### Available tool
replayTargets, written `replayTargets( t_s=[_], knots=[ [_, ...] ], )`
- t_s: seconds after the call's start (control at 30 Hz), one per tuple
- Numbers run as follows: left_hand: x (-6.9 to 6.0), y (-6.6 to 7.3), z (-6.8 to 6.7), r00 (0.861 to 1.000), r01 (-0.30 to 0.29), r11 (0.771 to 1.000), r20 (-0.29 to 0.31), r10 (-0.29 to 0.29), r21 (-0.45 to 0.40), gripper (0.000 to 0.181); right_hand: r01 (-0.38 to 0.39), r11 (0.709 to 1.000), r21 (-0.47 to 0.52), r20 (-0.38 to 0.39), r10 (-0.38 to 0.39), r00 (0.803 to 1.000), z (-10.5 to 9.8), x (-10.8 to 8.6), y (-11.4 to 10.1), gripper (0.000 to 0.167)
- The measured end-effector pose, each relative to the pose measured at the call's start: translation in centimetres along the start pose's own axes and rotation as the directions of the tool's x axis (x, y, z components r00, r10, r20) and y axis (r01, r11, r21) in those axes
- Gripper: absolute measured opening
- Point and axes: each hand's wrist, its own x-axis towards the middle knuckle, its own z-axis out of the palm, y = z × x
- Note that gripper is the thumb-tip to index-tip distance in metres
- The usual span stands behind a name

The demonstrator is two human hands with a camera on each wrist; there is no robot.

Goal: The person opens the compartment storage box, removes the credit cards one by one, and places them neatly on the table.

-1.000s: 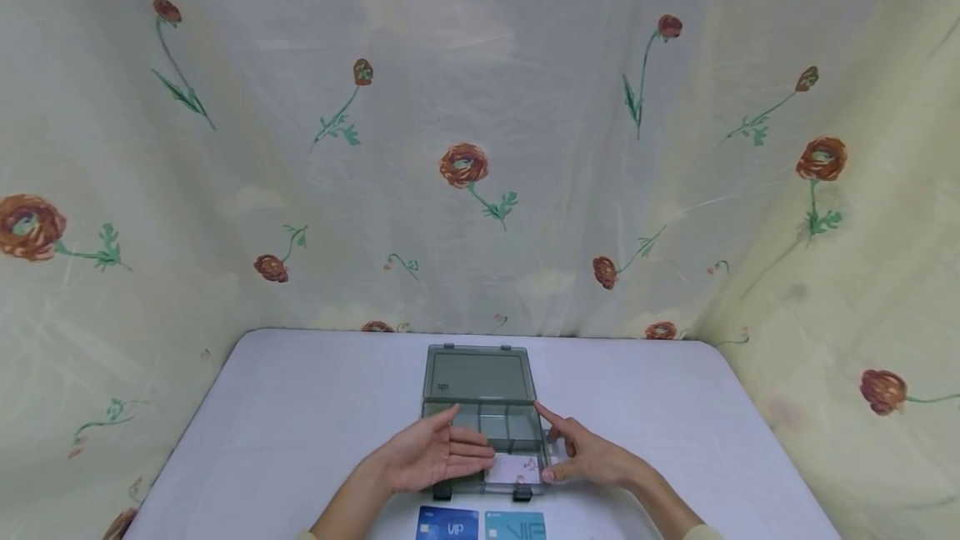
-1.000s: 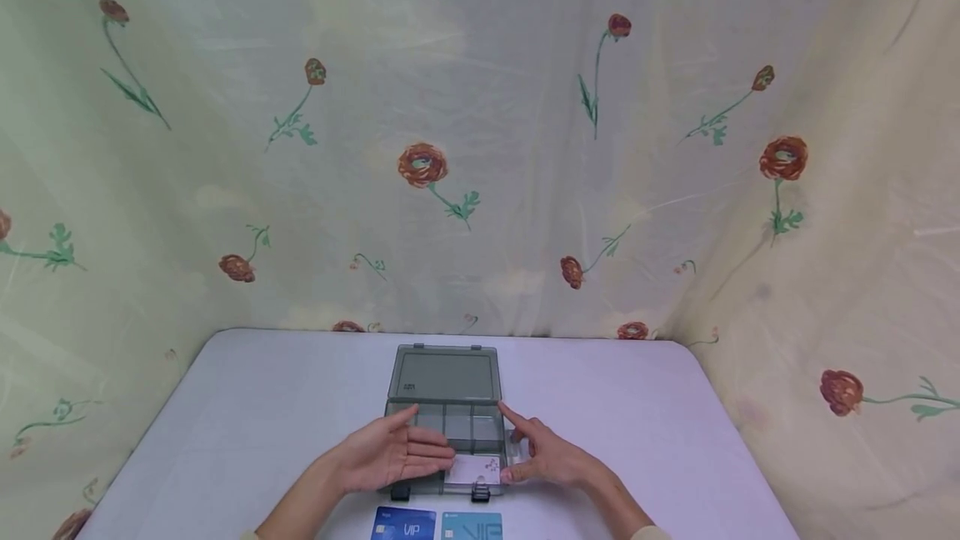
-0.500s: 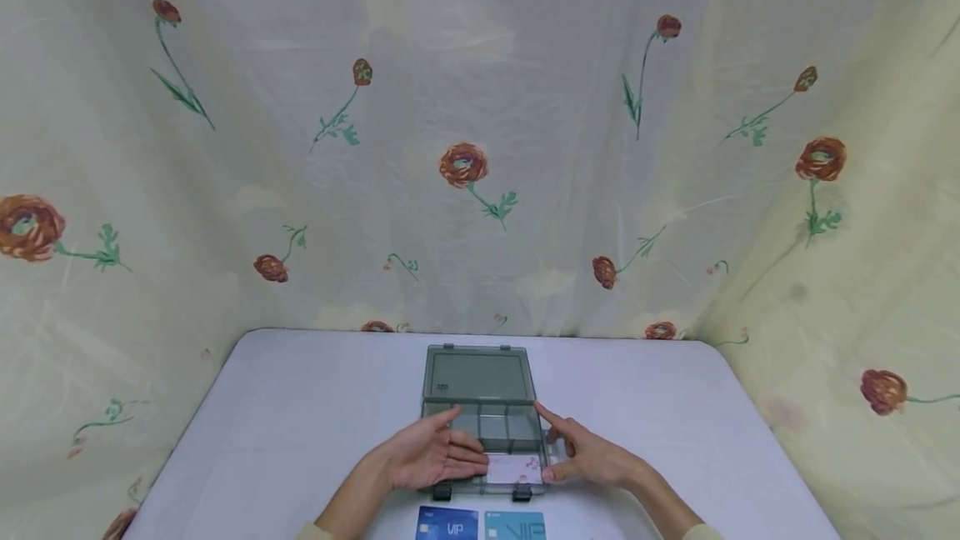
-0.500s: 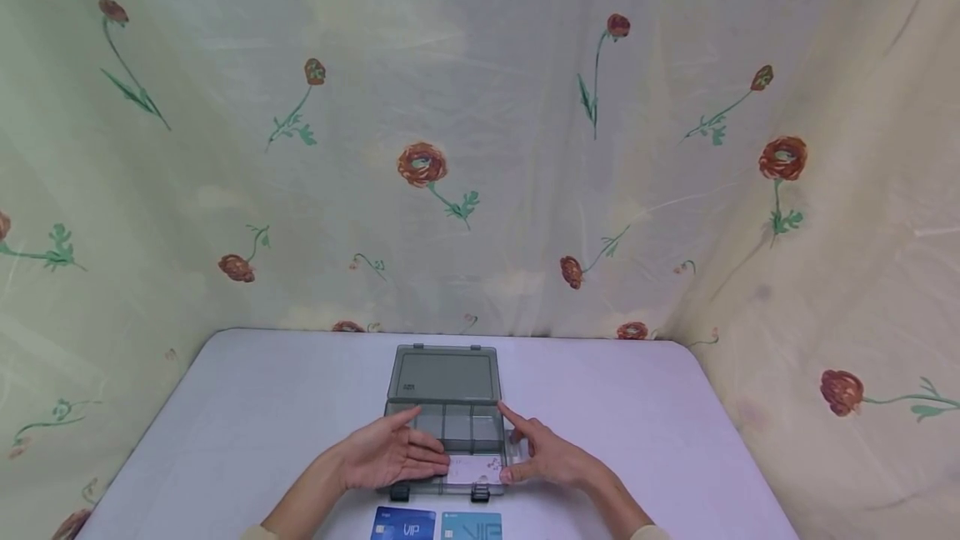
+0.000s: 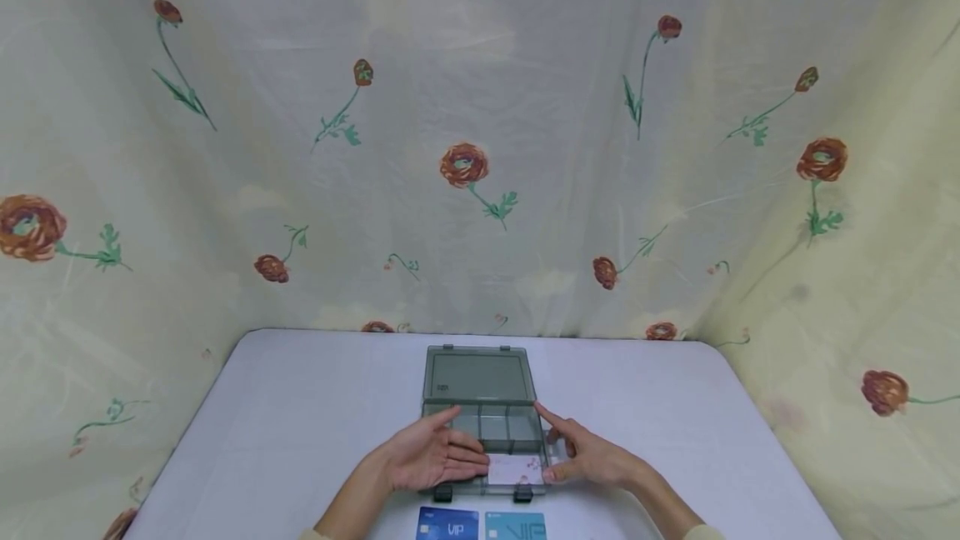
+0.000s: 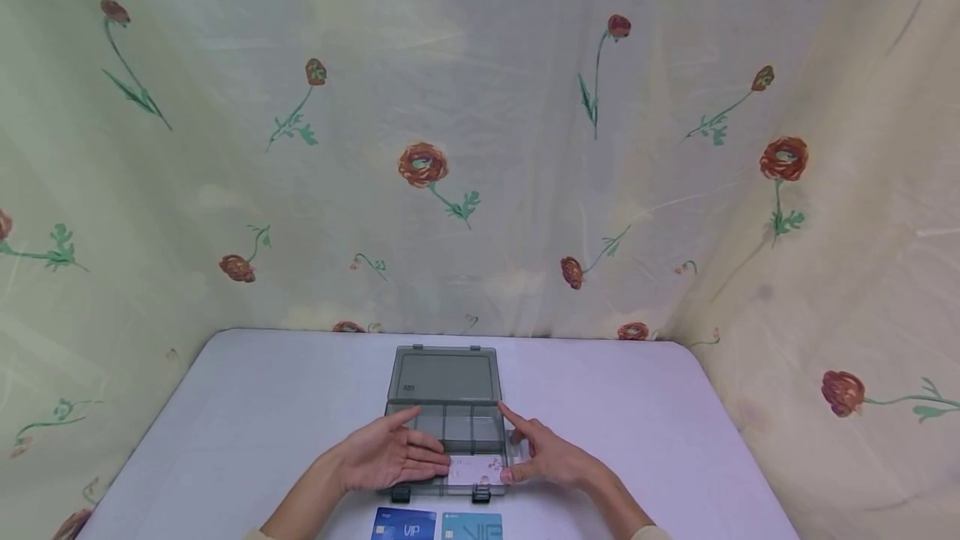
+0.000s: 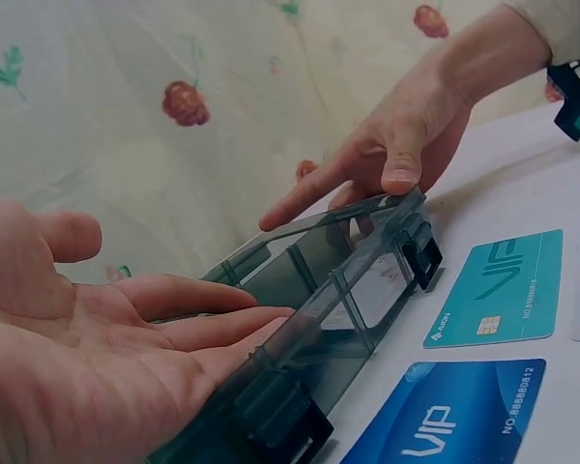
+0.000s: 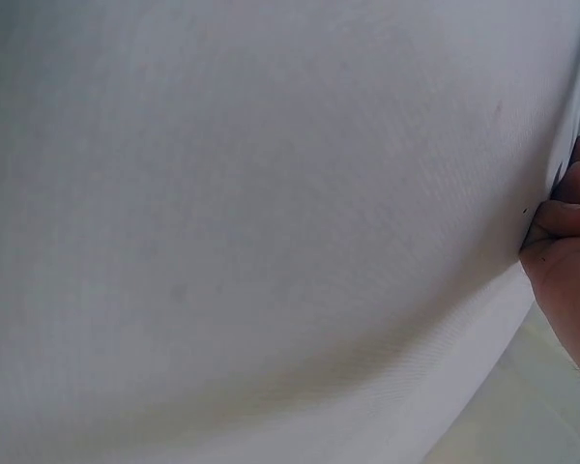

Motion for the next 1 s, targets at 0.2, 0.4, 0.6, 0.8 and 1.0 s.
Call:
replayTargets(
  t_s=[0.2,0.4,0.6,0.8,1.0],
  knots=[
    [-0.3,0.1,0.1,1.000,-0.012,1.000,0.004,0.012,0.001,0.085,0.005,1.000,-0.024,-0.001,-0.005,1.000,0.1,0.0,0.1,0.098],
    [-0.5,0.1,0.1,1.000,-0.023,1.000,0.009,0.023,0.009,0.082,0.016,1.000,-0.021,-0.001,-0.016,1.000,0.1,0.0,0.0,0.098],
    [-0.2,0.2,0.0,0.999,-0.019,0.999,0.026,0.020,-0.030,0.079,0.019,1.000,-0.016,-0.001,-0.019,1.000,0.1,0.1,-0.1,0.098],
    [0.1,0.3,0.0,1.000,-0.024,0.999,-0.018,0.023,-0.031,0.078,0.027,1.000,-0.009,0.004,-0.027,1.000,0.2,0.3,-0.1,0.098],
    [1.0,0.3,0.4,0.999,-0.017,1.000,-0.031,0.016,-0.025,0.075,-0.005,1.000,-0.003,-0.011,0.005,1.000,0.0,0.1,-0.4,0.098]
  ],
)
